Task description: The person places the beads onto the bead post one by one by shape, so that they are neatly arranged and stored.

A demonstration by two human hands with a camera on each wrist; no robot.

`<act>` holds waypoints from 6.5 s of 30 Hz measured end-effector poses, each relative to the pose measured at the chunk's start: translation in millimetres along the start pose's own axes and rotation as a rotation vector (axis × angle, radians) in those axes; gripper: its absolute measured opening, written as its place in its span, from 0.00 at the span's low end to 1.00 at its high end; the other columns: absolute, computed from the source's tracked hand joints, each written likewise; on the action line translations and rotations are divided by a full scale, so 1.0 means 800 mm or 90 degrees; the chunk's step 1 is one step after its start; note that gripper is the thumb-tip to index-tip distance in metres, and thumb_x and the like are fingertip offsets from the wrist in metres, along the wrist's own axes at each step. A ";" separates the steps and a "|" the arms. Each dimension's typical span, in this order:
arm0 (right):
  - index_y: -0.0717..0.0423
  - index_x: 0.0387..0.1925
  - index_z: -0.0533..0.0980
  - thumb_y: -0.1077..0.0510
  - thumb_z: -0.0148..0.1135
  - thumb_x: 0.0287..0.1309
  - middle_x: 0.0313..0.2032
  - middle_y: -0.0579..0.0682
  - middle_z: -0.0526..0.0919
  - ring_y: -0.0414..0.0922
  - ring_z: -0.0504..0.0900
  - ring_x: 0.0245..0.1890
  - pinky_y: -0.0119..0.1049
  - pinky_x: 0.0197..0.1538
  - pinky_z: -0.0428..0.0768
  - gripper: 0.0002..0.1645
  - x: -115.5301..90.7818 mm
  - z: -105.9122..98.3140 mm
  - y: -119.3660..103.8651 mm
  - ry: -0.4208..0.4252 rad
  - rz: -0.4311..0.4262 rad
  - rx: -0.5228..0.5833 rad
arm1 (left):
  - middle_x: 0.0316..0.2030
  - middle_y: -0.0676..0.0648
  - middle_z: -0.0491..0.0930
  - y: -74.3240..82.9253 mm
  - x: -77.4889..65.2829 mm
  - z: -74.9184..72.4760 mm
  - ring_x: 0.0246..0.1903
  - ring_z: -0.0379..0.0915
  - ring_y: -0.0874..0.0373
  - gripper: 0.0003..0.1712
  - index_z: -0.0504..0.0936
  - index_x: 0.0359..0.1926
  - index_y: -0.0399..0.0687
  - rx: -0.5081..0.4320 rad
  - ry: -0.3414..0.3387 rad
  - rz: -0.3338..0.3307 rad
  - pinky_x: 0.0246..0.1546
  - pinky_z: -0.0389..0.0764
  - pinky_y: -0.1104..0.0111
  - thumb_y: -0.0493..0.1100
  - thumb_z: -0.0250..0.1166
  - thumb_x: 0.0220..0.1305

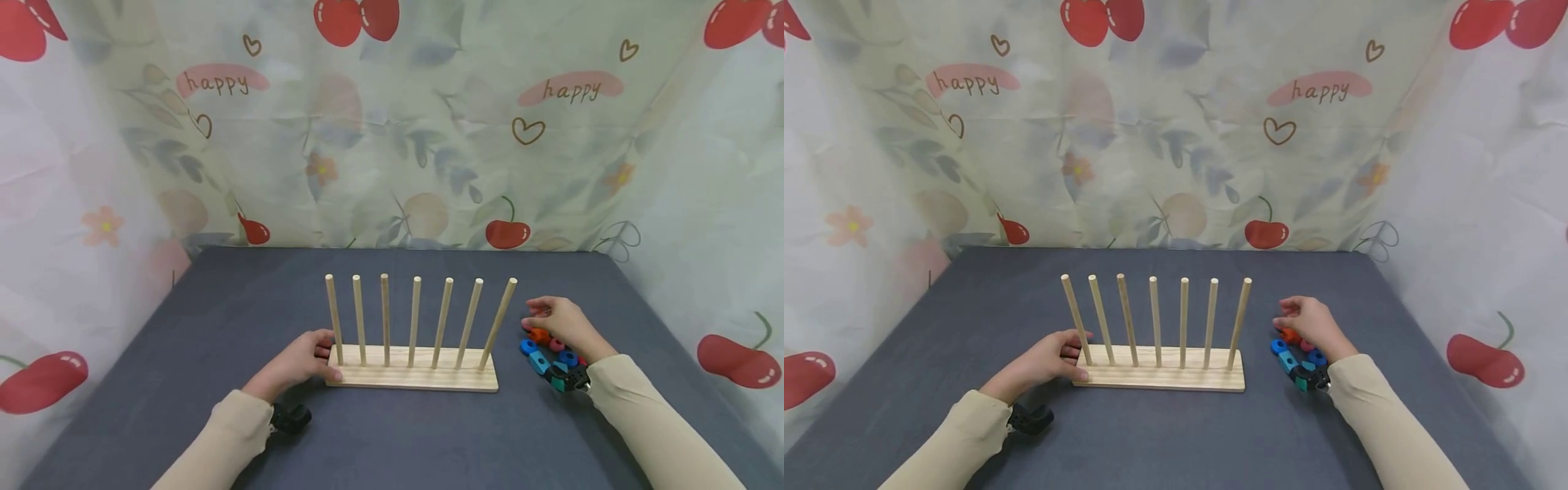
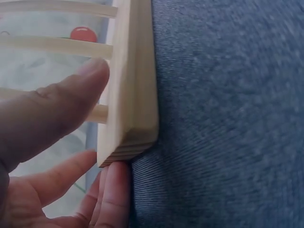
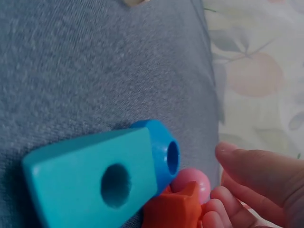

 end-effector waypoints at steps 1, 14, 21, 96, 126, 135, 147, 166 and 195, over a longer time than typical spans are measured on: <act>0.68 0.60 0.71 0.51 0.66 0.60 0.51 0.64 0.80 0.54 0.79 0.47 0.51 0.53 0.78 0.33 0.002 0.001 0.000 -0.002 0.001 -0.007 | 0.48 0.34 0.75 0.001 0.001 0.001 0.46 0.75 0.47 0.44 0.65 0.63 0.23 0.003 -0.008 0.008 0.46 0.80 0.59 0.29 0.76 0.45; 0.69 0.54 0.75 0.59 0.67 0.58 0.40 0.57 0.83 0.45 0.79 0.37 0.42 0.45 0.80 0.25 0.007 0.007 -0.003 -0.028 -0.018 -0.029 | 0.48 0.38 0.67 -0.002 0.007 0.001 0.46 0.71 0.51 0.45 0.73 0.58 0.33 0.063 -0.017 -0.020 0.47 0.80 0.62 0.27 0.81 0.32; 0.69 0.51 0.76 0.62 0.67 0.57 0.38 0.55 0.83 0.44 0.80 0.36 0.40 0.43 0.81 0.22 0.010 0.008 0.000 -0.036 -0.021 -0.038 | 0.49 0.38 0.64 -0.004 0.007 0.001 0.47 0.69 0.50 0.46 0.75 0.57 0.36 0.075 -0.010 -0.019 0.49 0.80 0.60 0.26 0.81 0.29; 0.68 0.55 0.75 0.72 0.63 0.56 0.47 0.47 0.82 0.41 0.82 0.48 0.29 0.52 0.80 0.23 -0.161 -0.058 -0.320 0.243 -0.460 0.510 | 0.49 0.40 0.65 -0.009 0.008 0.000 0.48 0.69 0.50 0.46 0.74 0.59 0.41 0.088 -0.019 -0.035 0.51 0.79 0.58 0.28 0.81 0.33; 0.62 0.58 0.71 0.67 0.62 0.61 0.53 0.57 0.78 0.44 0.76 0.51 0.32 0.56 0.77 0.24 -0.104 0.074 -0.342 0.222 -0.496 0.494 | 0.48 0.39 0.65 -0.006 0.009 0.001 0.48 0.71 0.50 0.46 0.74 0.58 0.40 0.093 -0.027 -0.024 0.51 0.79 0.59 0.29 0.81 0.32; 0.58 0.57 0.71 0.65 0.65 0.59 0.51 0.55 0.77 0.45 0.77 0.50 0.34 0.56 0.77 0.25 -0.097 0.082 -0.336 0.219 -0.467 0.494 | 0.48 0.39 0.65 -0.005 0.008 0.000 0.48 0.70 0.50 0.45 0.74 0.58 0.40 0.090 -0.025 -0.024 0.51 0.79 0.58 0.29 0.81 0.32; 0.59 0.57 0.71 0.65 0.66 0.58 0.49 0.55 0.78 0.46 0.78 0.48 0.49 0.55 0.78 0.25 -0.093 0.093 -0.326 0.206 -0.444 0.495 | 0.48 0.39 0.65 -0.002 0.008 0.001 0.48 0.70 0.50 0.45 0.74 0.58 0.39 0.088 -0.028 -0.019 0.51 0.79 0.59 0.28 0.81 0.32; 0.56 0.55 0.71 0.60 0.66 0.59 0.48 0.54 0.80 0.47 0.80 0.48 0.40 0.52 0.80 0.23 -0.089 0.125 -0.298 0.151 -0.380 0.460 | 0.48 0.40 0.66 -0.008 0.009 0.000 0.48 0.70 0.51 0.46 0.74 0.58 0.41 0.099 -0.018 -0.046 0.52 0.79 0.58 0.30 0.82 0.32; 0.59 0.53 0.70 0.64 0.65 0.58 0.47 0.56 0.80 0.49 0.80 0.48 0.42 0.53 0.80 0.22 -0.076 0.192 -0.239 0.053 -0.264 0.432 | 0.49 0.39 0.64 -0.003 0.006 0.000 0.48 0.69 0.50 0.45 0.75 0.57 0.39 0.071 -0.028 -0.018 0.52 0.78 0.58 0.28 0.81 0.32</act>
Point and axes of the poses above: each hand's wrist, its own x-axis towards the middle knuckle, its own z-axis out of the palm, y = z × x, the point moved 8 cm from there along x, towards the middle knuckle
